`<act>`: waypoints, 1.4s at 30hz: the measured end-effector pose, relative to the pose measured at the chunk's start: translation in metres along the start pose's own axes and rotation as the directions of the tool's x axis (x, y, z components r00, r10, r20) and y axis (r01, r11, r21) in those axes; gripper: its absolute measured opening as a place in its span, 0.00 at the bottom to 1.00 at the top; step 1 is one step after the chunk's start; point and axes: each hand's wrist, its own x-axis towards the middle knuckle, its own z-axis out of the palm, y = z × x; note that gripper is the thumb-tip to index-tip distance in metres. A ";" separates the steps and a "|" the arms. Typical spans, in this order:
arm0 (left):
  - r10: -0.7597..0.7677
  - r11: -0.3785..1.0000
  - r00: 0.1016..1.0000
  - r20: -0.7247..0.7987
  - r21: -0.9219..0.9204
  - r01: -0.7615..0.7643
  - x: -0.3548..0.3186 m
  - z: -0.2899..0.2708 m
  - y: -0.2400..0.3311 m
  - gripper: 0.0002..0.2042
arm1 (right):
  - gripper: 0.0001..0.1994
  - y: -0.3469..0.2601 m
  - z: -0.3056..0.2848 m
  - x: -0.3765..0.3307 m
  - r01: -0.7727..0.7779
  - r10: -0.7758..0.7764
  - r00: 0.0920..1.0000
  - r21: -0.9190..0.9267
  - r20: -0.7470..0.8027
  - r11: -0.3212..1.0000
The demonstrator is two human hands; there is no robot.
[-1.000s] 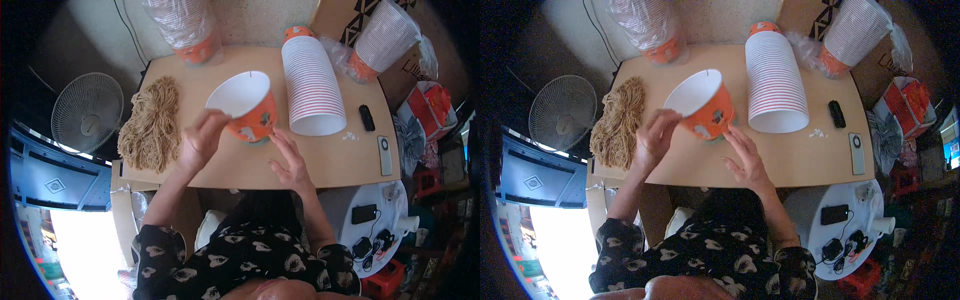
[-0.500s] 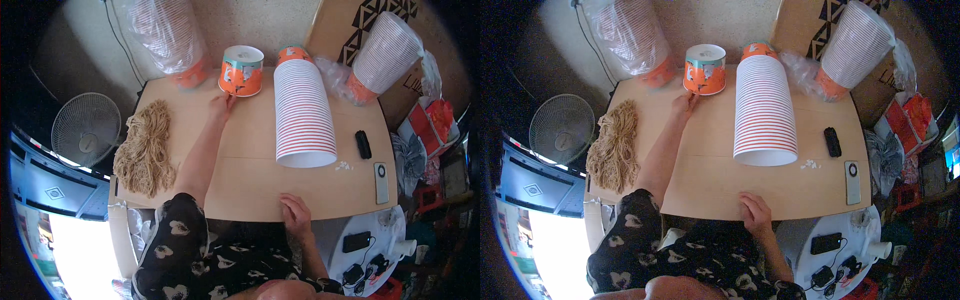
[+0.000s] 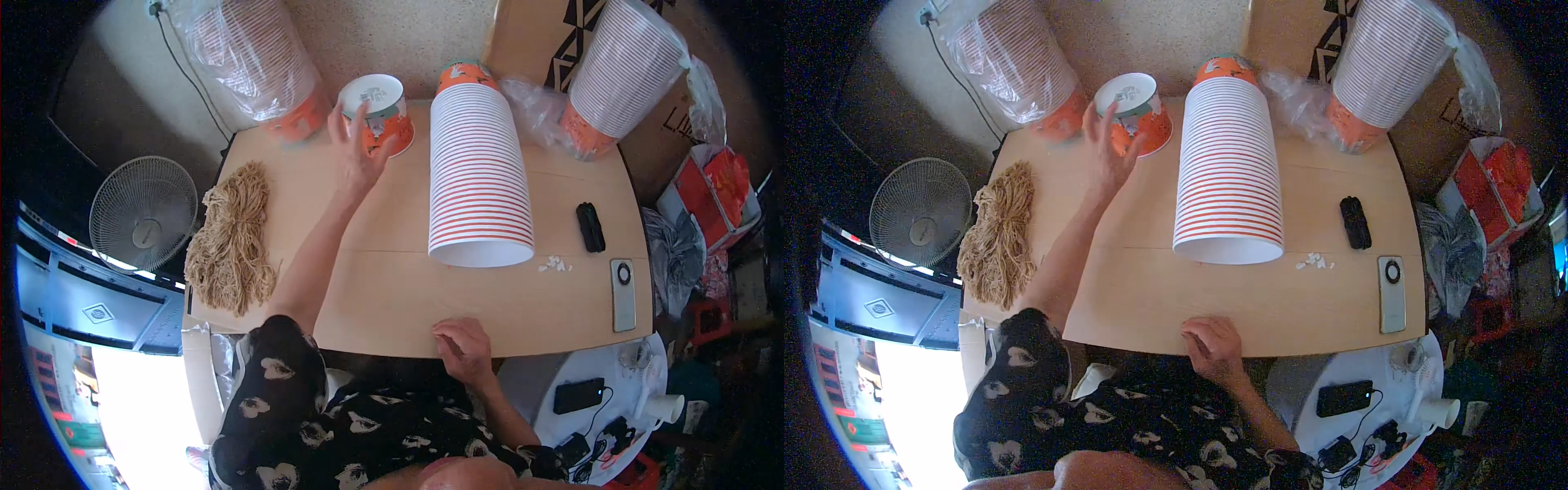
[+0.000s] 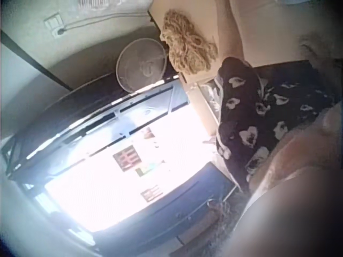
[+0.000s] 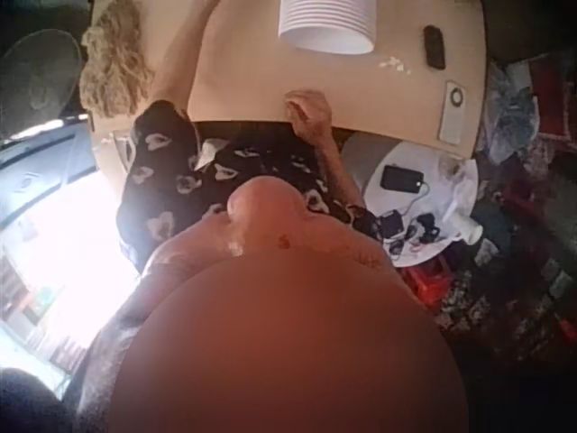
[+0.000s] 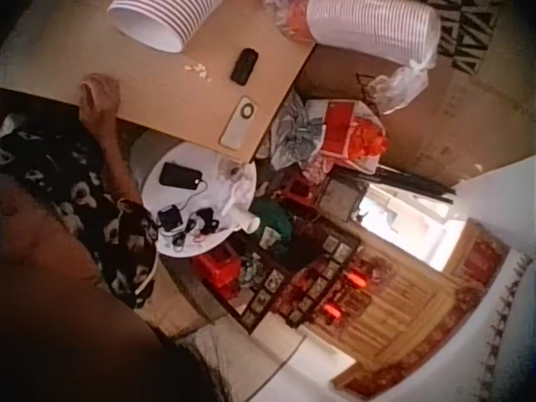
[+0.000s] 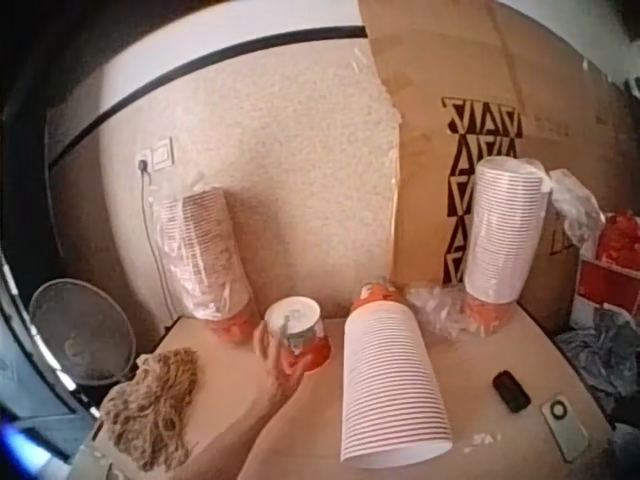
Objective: Assemble paper bowls by attaching string handles through pre-cut holes.
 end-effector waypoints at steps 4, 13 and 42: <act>0.067 0.994 0.980 0.186 0.071 -0.082 0.021 0.035 -0.011 0.24 | 0.06 0.011 -0.010 -0.006 0.003 -0.003 1.000 0.019 -0.023 1.000; -0.040 0.993 0.947 0.320 0.119 0.002 0.047 0.017 -0.048 0.21 | 0.07 0.031 -0.031 -0.017 0.016 -0.015 0.999 0.038 -0.034 0.999; -0.036 0.983 0.962 0.271 -0.165 0.083 -0.161 -0.147 0.218 0.06 | 0.23 0.008 -0.011 -0.052 -0.317 0.416 0.776 0.278 -0.473 0.907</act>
